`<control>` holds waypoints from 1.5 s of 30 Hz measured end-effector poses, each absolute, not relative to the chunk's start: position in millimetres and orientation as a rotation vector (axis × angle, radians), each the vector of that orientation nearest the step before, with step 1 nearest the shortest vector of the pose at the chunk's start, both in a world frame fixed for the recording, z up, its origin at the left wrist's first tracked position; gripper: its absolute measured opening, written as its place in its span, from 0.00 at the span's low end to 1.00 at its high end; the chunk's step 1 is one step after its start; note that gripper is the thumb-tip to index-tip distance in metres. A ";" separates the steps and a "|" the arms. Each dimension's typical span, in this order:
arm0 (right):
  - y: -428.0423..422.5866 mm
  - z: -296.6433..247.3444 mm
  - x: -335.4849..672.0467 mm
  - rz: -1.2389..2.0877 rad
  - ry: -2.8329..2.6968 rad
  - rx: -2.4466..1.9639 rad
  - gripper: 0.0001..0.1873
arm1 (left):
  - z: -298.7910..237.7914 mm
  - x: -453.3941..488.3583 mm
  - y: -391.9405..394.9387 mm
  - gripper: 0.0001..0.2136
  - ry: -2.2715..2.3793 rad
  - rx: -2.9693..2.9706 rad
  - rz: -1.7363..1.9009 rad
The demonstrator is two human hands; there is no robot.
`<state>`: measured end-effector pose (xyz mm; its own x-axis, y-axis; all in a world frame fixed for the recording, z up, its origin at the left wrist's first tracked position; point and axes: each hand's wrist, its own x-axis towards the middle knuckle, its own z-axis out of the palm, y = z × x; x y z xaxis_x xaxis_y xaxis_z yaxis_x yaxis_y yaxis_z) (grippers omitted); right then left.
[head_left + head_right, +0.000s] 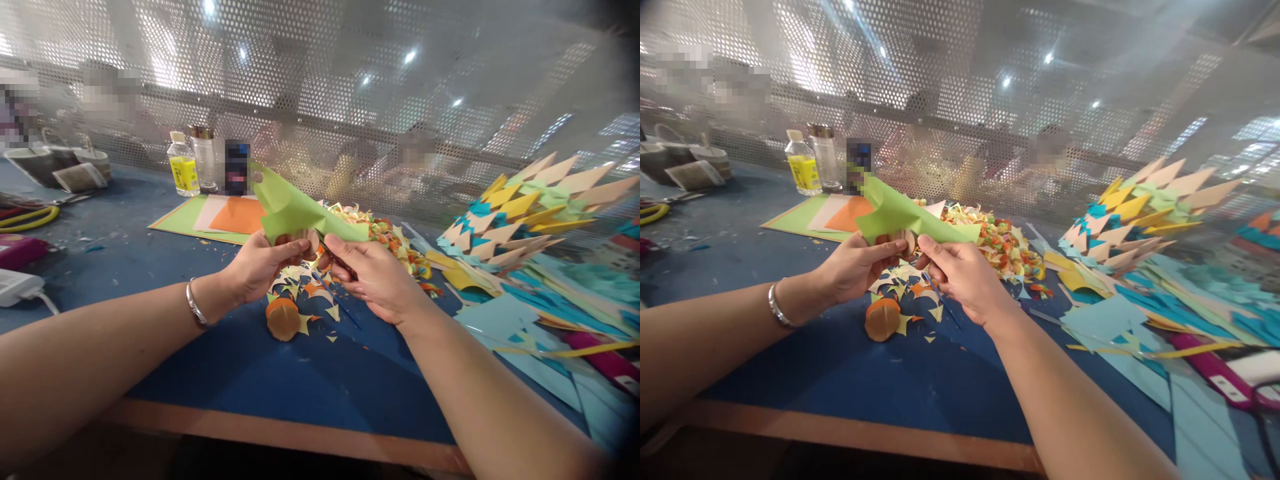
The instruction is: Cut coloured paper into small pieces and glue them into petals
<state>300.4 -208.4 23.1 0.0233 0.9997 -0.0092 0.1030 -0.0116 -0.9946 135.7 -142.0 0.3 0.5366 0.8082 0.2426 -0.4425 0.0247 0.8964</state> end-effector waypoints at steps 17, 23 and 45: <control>-206.6 19.7 302.7 1.054 -1.312 -1.319 0.24 | -3.2 135.5 -145.6 0.07 0.437 1.214 1.013; -206.7 19.2 302.6 1.061 -1.309 -1.312 0.24 | -5.1 135.6 -144.7 0.07 0.447 1.239 1.030; -209.0 23.0 300.9 1.108 -1.293 -1.282 0.24 | -0.6 136.4 -149.8 0.09 0.463 1.171 1.018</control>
<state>300.9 -209.0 23.0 0.0218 0.9992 0.0347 0.1186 0.0319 -0.9924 136.4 -149.8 -0.6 0.5000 0.8447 0.1910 -0.4108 0.0372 0.9109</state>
